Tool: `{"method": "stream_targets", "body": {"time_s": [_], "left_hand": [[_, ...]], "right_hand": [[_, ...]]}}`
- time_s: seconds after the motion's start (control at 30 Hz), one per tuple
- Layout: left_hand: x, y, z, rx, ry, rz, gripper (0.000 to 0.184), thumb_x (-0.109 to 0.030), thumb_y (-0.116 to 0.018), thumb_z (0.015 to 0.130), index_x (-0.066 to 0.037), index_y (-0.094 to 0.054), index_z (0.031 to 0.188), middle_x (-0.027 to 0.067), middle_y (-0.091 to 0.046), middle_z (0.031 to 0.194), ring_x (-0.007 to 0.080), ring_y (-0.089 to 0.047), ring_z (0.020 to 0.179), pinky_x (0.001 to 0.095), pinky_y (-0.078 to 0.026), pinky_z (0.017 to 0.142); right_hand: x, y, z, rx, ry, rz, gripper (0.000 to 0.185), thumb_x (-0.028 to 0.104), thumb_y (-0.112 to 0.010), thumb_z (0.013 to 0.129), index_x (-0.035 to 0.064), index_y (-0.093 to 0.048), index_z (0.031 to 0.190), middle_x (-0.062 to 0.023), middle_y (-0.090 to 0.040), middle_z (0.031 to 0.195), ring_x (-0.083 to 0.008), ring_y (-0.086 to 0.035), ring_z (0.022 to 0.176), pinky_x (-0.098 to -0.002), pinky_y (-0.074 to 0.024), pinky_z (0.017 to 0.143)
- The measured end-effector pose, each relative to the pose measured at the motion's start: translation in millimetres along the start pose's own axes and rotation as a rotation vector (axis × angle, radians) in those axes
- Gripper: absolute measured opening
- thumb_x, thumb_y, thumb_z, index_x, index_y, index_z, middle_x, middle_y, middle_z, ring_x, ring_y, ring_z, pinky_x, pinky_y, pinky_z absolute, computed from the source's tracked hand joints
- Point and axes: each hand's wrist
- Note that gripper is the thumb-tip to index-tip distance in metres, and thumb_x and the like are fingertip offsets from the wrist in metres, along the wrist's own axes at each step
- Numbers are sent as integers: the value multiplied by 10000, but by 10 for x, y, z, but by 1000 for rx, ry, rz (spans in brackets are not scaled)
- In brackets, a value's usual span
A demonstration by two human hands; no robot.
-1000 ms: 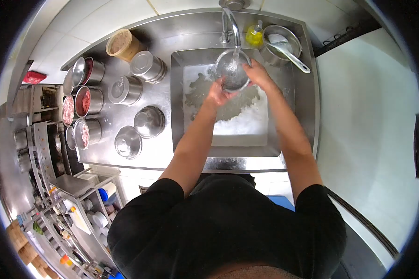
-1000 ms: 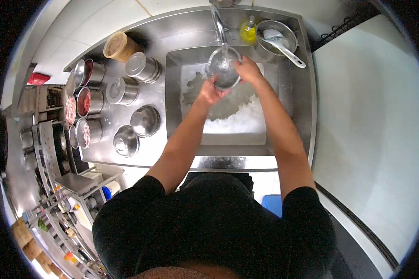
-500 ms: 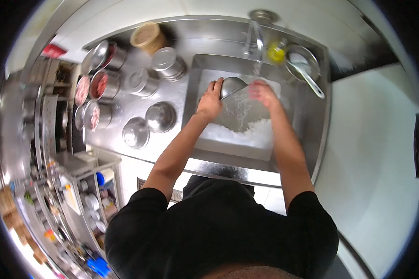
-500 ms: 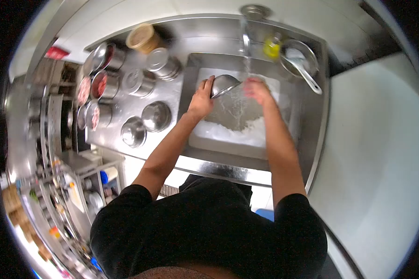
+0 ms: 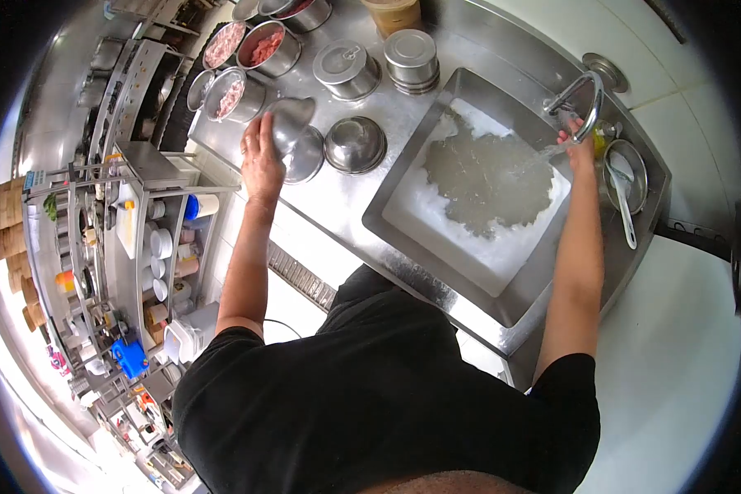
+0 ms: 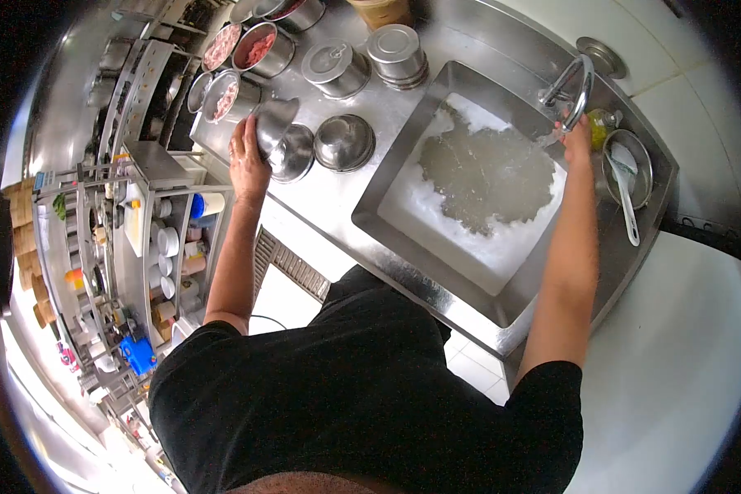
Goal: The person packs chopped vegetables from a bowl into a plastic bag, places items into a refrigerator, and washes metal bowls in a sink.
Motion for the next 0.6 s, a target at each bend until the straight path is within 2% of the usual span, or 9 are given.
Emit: {"method": "stream_targets", "body": {"time_s": [0.03, 0.1, 0.17, 0.27, 0.33, 0.4, 0.47, 0.57, 0.6], "left_hand": [[175, -71, -117, 37, 35, 62, 730, 48, -568, 827, -179, -385, 1496, 149, -422, 1473, 397, -461, 1309, 481, -488, 1034], [454, -326, -349, 98, 48, 116, 752, 62, -555, 828, -198, -367, 1508, 152, -392, 1498, 412, -430, 1332, 477, -485, 1044], [504, -435, -560, 242, 67, 57, 803, -58, -671, 804, -191, -344, 1525, 185, -353, 1524, 426, -380, 1368, 502, -435, 1096], [548, -545, -719, 264, 96, -79, 840, -275, -775, 763, -152, -385, 1497, 221, -389, 1483, 433, -387, 1351, 521, -368, 1128], [588, -539, -685, 231, 172, -167, 790, -331, -762, 787, -129, -418, 1469, 221, -420, 1455, 433, -412, 1326, 516, -364, 1119], [786, -648, -593, 224, 260, -181, 752, -451, -759, 801, -95, -481, 1402, 233, -467, 1410, 420, -461, 1294, 484, -383, 1105], [832, -760, -479, 151, 377, -168, 858, -540, -765, 783, -113, -443, 1455, 248, -440, 1449, 414, -424, 1356, 466, -370, 1125], [930, -1036, -396, 282, 522, -428, 979, -616, -767, 754, -122, -388, 1509, 254, -394, 1495, 407, -370, 1414, 474, -343, 1148], [867, -1014, -389, 278, 533, -274, 1016, -634, -768, 741, -123, -366, 1522, 254, -386, 1503, 405, -373, 1414, 478, -338, 1151]], "right_hand": [[-38, -138, -226, -59, 58, 190, 651, 179, -702, 923, 129, -351, 1469, -93, -574, 1255, -225, -633, 889, -414, -574, 741], [-420, -374, -446, -214, 111, 132, 569, 210, -652, 945, 132, -375, 1435, -97, -567, 1222, -241, -626, 907, -427, -566, 746], [-1388, -439, -401, -160, 74, 41, 525, 255, -590, 960, 116, -383, 1422, -93, -555, 1219, -254, -612, 957, -449, -557, 752], [-1513, -1477, -1480, -80, -210, -19, 495, 256, -613, 942, 89, -449, 1379, -110, -518, 1299, -250, -585, 1041, -441, -526, 875], [-1626, -2134, -1817, -3, -96, -299, 489, 262, -652, 930, 74, -490, 1351, -125, -520, 1314, -264, -573, 1117, -428, -513, 914], [-1219, -2797, -2255, 85, 197, -321, 514, 324, -661, 925, 30, -540, 1328, -201, -546, 1316, -360, -552, 1156, -444, -453, 997], [-915, -3293, -2397, 171, 595, -551, 547, 341, -678, 918, 17, -527, 1332, -228, -569, 1260, -395, -545, 1176, -475, -445, 997], [-596, -3848, -2448, 284, 706, -636, 691, 470, -685, 882, 7, -502, 1361, -238, -563, 1279, -415, -528, 1217, -481, -425, 1031], [-558, -3980, -2417, 313, 665, -711, 738, 510, -681, 870, 8, -491, 1376, -235, -563, 1291, -409, -525, 1230, -483, -414, 1045]]}}
Point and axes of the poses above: each hand's wrist, its own z-axis towards the middle knuckle, its own y-axis out of the back of the hand, x = y × z
